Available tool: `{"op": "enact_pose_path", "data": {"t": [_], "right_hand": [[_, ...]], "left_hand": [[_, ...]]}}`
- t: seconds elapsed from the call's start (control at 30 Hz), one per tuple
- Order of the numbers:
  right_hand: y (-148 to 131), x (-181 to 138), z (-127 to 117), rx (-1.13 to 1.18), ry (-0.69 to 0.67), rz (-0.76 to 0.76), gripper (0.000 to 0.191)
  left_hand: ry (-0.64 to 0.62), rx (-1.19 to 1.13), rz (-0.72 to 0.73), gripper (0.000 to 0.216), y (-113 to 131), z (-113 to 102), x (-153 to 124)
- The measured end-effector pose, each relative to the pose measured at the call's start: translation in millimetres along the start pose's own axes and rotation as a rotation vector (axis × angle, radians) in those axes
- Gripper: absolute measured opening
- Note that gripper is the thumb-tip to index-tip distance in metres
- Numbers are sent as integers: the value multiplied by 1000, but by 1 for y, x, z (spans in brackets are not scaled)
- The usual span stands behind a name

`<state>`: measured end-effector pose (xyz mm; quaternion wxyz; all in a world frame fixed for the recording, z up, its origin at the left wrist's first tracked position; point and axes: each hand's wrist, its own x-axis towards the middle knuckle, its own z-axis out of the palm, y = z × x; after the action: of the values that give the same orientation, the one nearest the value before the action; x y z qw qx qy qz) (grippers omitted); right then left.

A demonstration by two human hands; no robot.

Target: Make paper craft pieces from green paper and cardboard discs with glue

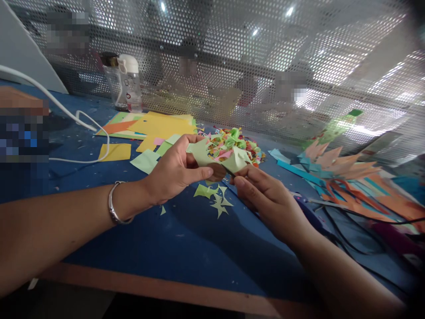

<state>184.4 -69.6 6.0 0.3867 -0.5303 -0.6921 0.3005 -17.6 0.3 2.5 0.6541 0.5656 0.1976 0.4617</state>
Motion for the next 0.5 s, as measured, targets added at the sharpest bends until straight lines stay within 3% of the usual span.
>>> {"op": "enact_pose_path", "data": {"t": [0.5], "right_hand": [[10,1,3,59,-6,69,32]], "left_hand": [[18,-29,-37,54,0,4,0]]}}
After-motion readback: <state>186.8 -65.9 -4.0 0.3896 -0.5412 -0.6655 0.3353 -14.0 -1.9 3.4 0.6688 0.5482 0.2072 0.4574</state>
